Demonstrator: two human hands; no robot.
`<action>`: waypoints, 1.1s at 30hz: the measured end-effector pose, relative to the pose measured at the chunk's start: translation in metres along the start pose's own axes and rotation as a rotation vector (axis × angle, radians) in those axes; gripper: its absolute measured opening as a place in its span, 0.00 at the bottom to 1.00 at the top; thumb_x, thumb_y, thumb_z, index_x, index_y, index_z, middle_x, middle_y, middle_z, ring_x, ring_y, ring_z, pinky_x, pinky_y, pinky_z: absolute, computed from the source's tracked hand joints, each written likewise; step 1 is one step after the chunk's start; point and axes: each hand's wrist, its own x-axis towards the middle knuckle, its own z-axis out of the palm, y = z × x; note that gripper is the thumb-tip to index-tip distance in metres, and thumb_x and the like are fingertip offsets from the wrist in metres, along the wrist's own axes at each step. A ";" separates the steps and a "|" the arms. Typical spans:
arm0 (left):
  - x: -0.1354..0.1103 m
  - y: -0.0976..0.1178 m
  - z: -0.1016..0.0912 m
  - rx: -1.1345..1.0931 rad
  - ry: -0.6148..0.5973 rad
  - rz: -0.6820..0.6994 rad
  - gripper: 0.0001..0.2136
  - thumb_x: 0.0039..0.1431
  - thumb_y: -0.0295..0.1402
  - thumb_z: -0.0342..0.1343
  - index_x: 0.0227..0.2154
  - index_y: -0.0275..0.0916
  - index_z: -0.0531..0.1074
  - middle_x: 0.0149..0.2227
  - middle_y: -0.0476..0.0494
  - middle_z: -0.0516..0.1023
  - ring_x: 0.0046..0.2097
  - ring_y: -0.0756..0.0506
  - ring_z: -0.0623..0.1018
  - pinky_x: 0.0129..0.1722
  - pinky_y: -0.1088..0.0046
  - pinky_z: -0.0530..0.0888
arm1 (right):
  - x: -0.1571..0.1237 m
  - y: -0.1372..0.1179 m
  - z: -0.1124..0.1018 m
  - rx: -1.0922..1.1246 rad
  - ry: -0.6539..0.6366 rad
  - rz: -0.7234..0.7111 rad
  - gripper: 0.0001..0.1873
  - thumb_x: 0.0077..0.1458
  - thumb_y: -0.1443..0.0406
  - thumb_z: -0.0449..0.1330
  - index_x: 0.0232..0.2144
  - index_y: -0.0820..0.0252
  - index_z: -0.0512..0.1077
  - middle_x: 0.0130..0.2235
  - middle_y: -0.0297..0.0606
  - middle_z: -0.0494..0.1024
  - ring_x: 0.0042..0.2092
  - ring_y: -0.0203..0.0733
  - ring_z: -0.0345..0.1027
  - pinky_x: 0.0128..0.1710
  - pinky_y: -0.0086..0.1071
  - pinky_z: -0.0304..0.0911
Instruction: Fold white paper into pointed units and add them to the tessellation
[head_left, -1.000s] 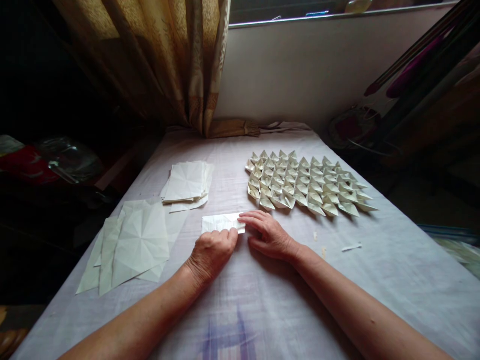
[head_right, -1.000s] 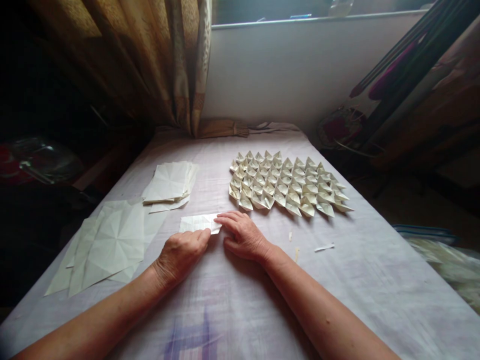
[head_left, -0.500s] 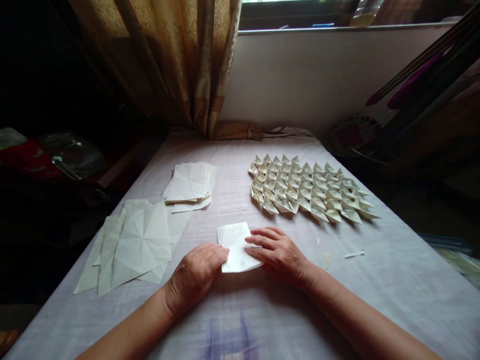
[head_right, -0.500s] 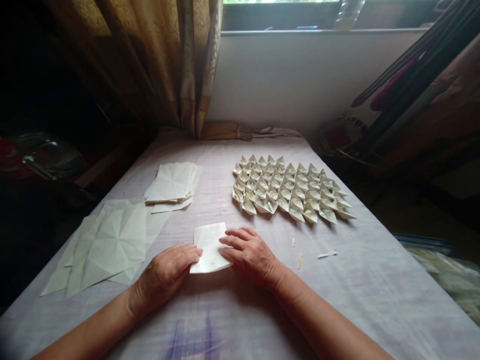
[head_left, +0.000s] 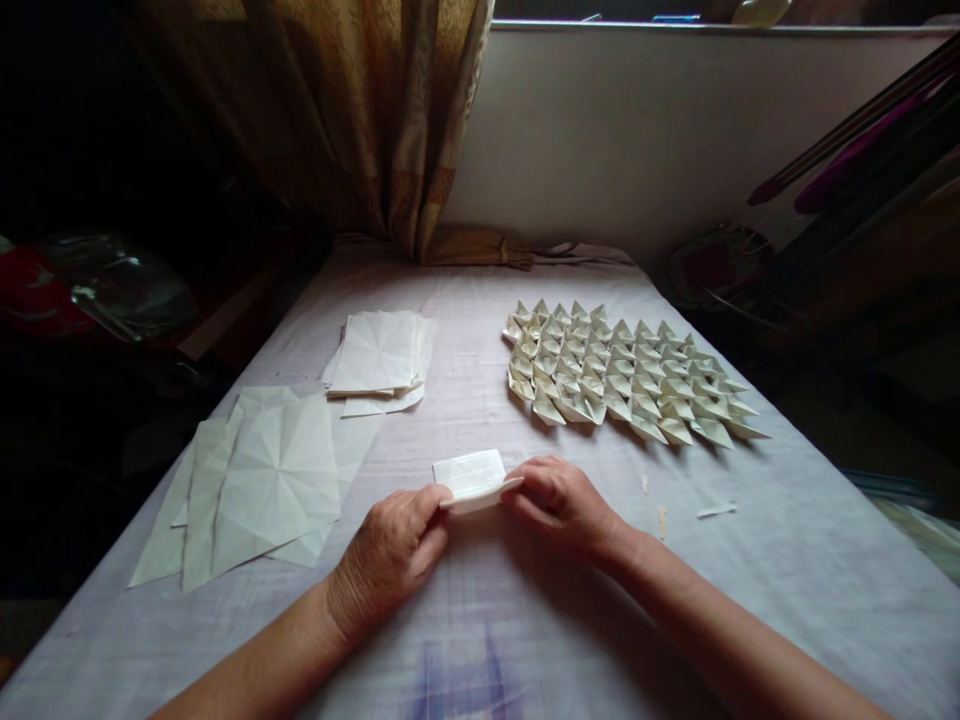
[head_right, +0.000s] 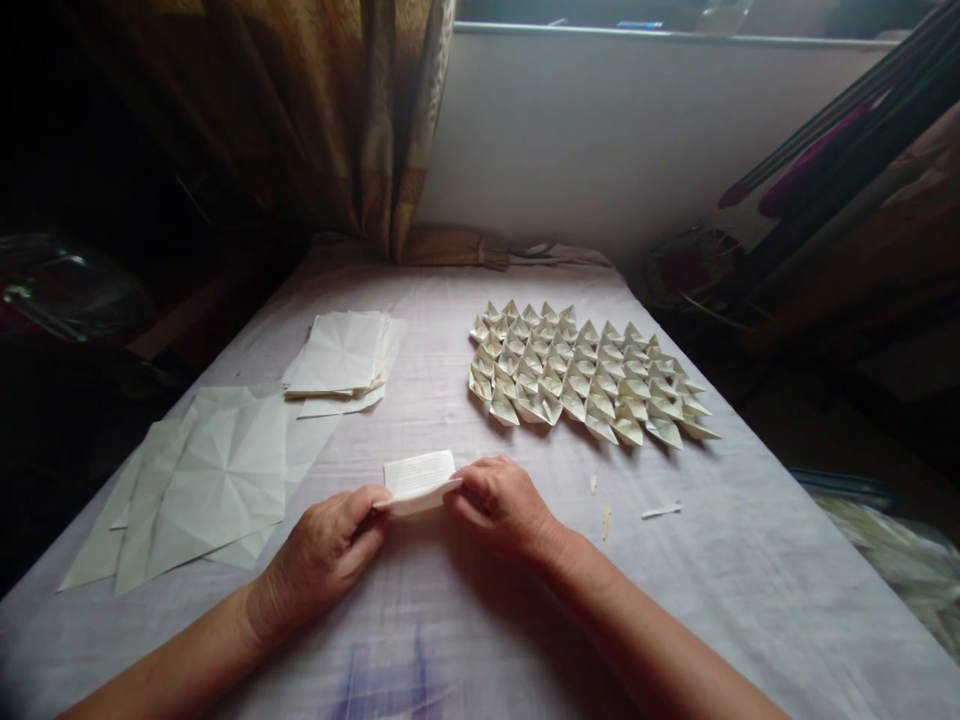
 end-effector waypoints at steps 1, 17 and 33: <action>0.002 -0.001 0.002 0.002 0.016 -0.037 0.10 0.60 0.24 0.47 0.43 0.40 0.68 0.29 0.49 0.78 0.29 0.47 0.79 0.30 0.73 0.76 | 0.003 -0.001 0.002 -0.016 0.013 0.066 0.10 0.59 0.66 0.56 0.26 0.57 0.71 0.25 0.33 0.77 0.28 0.38 0.70 0.31 0.31 0.60; 0.002 0.015 0.020 0.365 -0.121 0.212 0.26 0.67 0.43 0.50 0.62 0.33 0.62 0.61 0.38 0.70 0.64 0.40 0.67 0.63 0.60 0.62 | 0.006 -0.001 0.026 -0.115 0.249 0.047 0.23 0.58 0.70 0.58 0.56 0.62 0.64 0.28 0.32 0.75 0.31 0.41 0.68 0.35 0.35 0.63; 0.002 0.013 0.021 0.344 -0.123 0.192 0.25 0.68 0.45 0.48 0.61 0.34 0.64 0.61 0.42 0.71 0.64 0.42 0.66 0.65 0.64 0.55 | 0.009 -0.002 0.022 -0.060 0.134 0.001 0.06 0.61 0.70 0.57 0.40 0.57 0.71 0.28 0.35 0.75 0.33 0.42 0.65 0.36 0.36 0.60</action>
